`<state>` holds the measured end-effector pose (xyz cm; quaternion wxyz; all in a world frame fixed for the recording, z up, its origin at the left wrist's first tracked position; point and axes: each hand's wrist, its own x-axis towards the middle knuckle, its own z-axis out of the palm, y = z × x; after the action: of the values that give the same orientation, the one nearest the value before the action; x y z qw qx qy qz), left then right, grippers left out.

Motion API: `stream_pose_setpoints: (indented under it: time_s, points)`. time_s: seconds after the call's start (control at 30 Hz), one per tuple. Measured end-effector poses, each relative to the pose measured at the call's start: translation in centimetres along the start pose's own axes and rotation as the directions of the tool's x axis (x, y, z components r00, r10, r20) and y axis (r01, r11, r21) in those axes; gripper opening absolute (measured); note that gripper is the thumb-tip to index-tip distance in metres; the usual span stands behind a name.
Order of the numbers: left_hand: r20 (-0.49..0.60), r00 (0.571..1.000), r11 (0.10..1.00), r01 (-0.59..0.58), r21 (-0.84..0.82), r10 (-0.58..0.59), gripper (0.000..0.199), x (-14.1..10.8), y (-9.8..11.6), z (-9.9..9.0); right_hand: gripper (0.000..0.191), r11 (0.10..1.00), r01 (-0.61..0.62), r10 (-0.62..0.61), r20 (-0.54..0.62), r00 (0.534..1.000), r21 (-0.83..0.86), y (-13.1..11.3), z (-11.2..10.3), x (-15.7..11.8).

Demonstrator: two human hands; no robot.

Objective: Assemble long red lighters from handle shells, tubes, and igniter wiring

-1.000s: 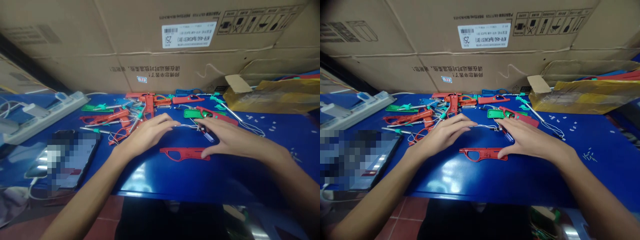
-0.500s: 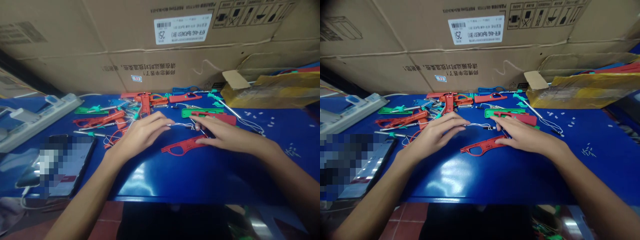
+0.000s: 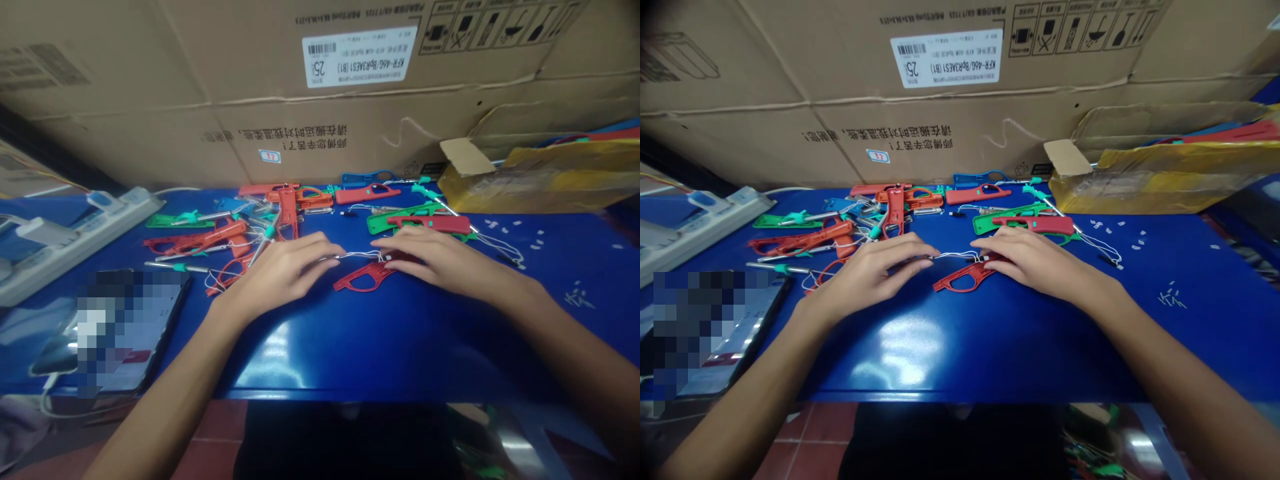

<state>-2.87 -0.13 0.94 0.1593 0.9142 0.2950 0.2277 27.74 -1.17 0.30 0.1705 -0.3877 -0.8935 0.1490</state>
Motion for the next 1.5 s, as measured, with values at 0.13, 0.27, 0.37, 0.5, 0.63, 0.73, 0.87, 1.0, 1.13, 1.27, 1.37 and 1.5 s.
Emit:
stream_pose_setpoints:
  time_s: [0.13,0.27,0.37,0.5,0.63,0.73,0.87,1.0,1.13,1.27,1.37,1.5]
  points:
    - [-0.006,1.0,1.0,0.009,0.003,-0.009,0.023,0.0,-0.1,-0.1,0.034,0.997,-0.017,0.018,-0.013,1.0,0.069,-0.4,-0.2,0.3]
    - [-0.007,1.0,0.999,0.021,0.024,-0.021,0.024,0.1,0.0,-0.1,0.027,0.992,-0.021,0.027,-0.04,0.999,0.125,-1.1,-0.7,0.3]
    - [0.01,1.0,0.999,0.024,0.045,-0.024,0.025,0.2,0.0,0.0,0.024,0.989,-0.001,0.012,-0.078,0.997,0.145,-1.4,-0.9,0.3]
    - [0.006,1.0,0.997,0.028,0.065,-0.029,0.024,0.2,-0.2,0.1,0.021,0.99,0.02,0.0,-0.138,0.99,0.141,-1.8,-1.0,0.2]
    - [0.01,0.999,0.996,0.034,0.085,-0.035,0.024,0.2,-0.4,0.2,0.02,0.986,0.027,-0.009,-0.11,0.994,0.162,-2.1,-1.2,0.1]
    - [0.011,0.999,0.995,0.036,0.096,-0.037,0.024,0.2,-0.5,0.2,0.021,0.985,-0.004,0.006,-0.015,1.0,0.17,-2.0,-1.1,0.0]
    - [0.033,0.998,0.997,0.049,0.065,-0.051,0.022,0.1,-0.3,0.2,0.023,0.983,-0.065,0.048,0.106,0.993,0.169,-1.8,-0.8,0.1]
    - [0.133,0.99,0.997,0.062,-0.048,-0.055,0.018,0.1,0.1,0.1,0.025,0.984,-0.103,0.084,0.134,0.987,0.146,-1.9,-1.3,-0.1]
    - [0.195,0.98,0.992,0.07,-0.109,-0.048,0.017,0.3,0.7,0.1,0.024,0.981,-0.138,0.103,0.243,0.965,0.135,-1.8,-2.1,-0.3]
    - [0.217,0.975,0.988,0.074,-0.134,-0.044,0.017,0.4,1.0,0.2,0.022,0.98,-0.143,0.088,0.344,0.935,0.138,-1.4,-2.2,-0.3]
    - [0.234,0.97,0.983,0.1,-0.154,-0.062,0.017,0.5,1.2,0.4,0.02,0.98,-0.14,0.082,0.354,0.932,0.143,-1.3,-2.0,-0.3]
    - [0.272,0.959,0.972,0.136,-0.193,-0.081,0.018,0.4,1.4,0.9,0.019,0.98,-0.151,0.096,0.355,0.93,0.131,-1.3,-1.9,-0.3]
